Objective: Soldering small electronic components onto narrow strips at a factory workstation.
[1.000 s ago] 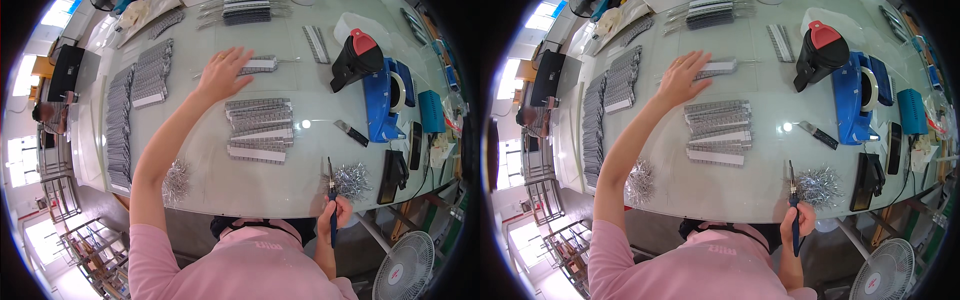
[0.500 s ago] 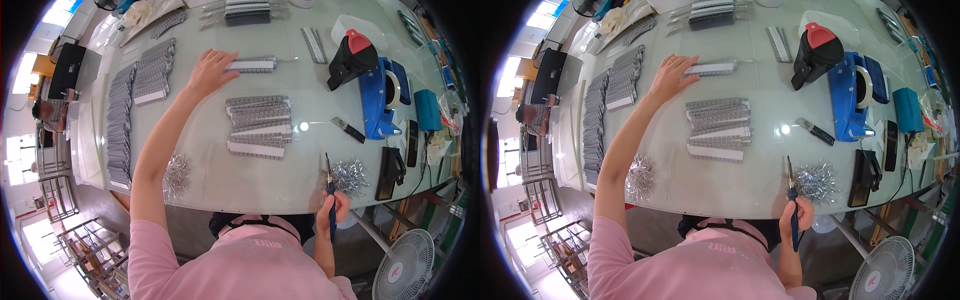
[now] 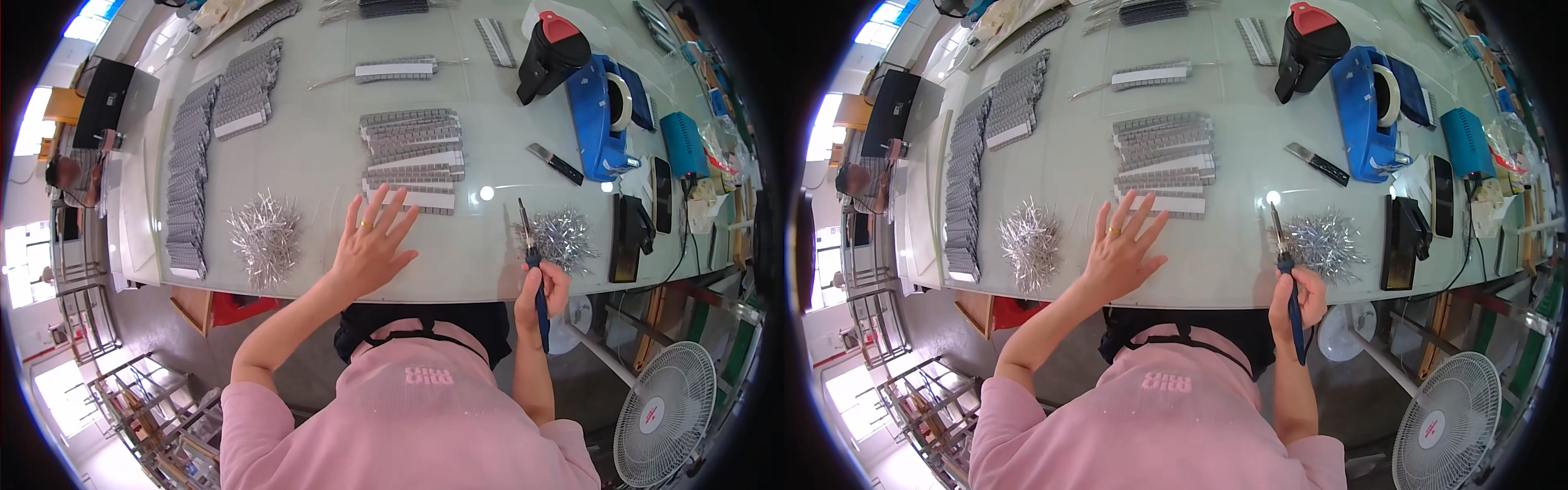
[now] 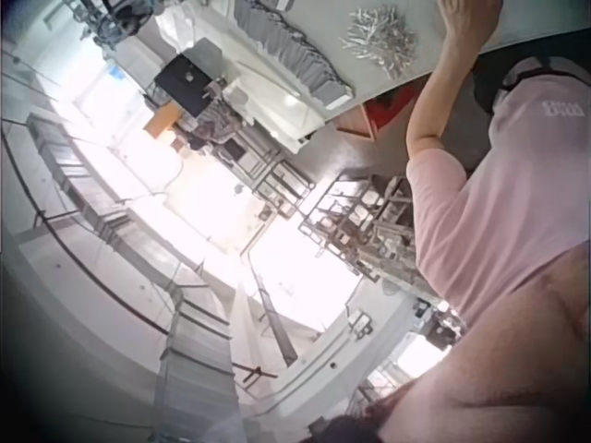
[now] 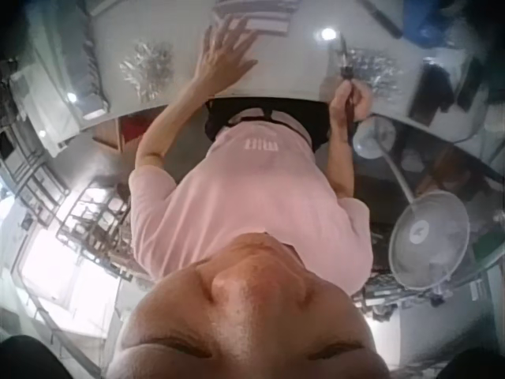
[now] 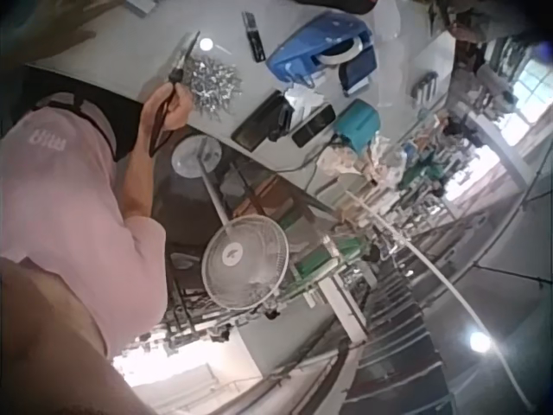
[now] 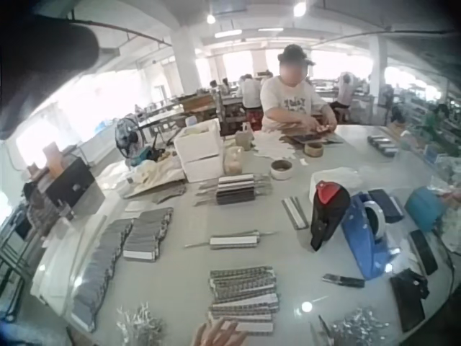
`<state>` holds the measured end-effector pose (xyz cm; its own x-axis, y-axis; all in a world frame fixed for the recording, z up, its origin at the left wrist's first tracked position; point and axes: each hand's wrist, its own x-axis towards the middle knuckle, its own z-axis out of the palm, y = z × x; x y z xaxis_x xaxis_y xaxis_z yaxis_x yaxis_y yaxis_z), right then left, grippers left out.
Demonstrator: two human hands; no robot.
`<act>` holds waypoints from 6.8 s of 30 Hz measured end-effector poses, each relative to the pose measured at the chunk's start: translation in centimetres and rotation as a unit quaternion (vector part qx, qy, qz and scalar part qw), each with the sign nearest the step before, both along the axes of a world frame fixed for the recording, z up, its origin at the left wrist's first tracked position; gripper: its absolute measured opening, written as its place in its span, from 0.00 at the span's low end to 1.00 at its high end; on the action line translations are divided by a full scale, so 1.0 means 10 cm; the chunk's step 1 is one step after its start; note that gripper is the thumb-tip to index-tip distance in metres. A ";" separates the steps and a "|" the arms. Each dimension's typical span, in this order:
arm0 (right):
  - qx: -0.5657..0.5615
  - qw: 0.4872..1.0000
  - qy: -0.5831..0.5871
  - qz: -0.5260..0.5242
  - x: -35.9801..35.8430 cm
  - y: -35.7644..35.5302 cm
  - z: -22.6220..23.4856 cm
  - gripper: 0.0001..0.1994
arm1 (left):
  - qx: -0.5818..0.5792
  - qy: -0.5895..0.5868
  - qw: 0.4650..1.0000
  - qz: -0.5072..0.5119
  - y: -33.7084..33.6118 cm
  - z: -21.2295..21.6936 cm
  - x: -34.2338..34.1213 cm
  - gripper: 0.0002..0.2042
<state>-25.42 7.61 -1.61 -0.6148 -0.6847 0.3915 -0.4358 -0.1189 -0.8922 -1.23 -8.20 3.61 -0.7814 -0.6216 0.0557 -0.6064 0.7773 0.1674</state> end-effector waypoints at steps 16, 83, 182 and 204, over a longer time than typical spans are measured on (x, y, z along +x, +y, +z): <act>-0.048 0.997 -0.026 -0.054 0.08 0.18 0.18 0.08 | 0.055 0.116 0.991 0.024 0.74 -0.03 -0.98 0.29; 0.149 0.974 -0.153 0.072 0.10 0.24 0.44 0.06 | 0.082 0.081 0.993 -0.022 0.55 -0.14 -0.06 0.27; -0.004 0.980 -0.199 -0.024 0.00 -0.05 0.54 0.04 | 0.090 0.007 0.996 -0.028 0.50 -0.09 -0.07 0.49; 0.011 0.981 -0.184 -0.060 -0.10 0.04 0.45 0.03 | -0.011 0.161 0.979 -0.122 0.70 -0.09 -0.03 0.17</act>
<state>-26.42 7.99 2.90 -0.7883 -0.6045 0.1146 -0.0941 -0.0656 -0.9934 -1.56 -1.19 2.71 -0.8467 -0.4140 0.3342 -0.3205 0.8982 0.3008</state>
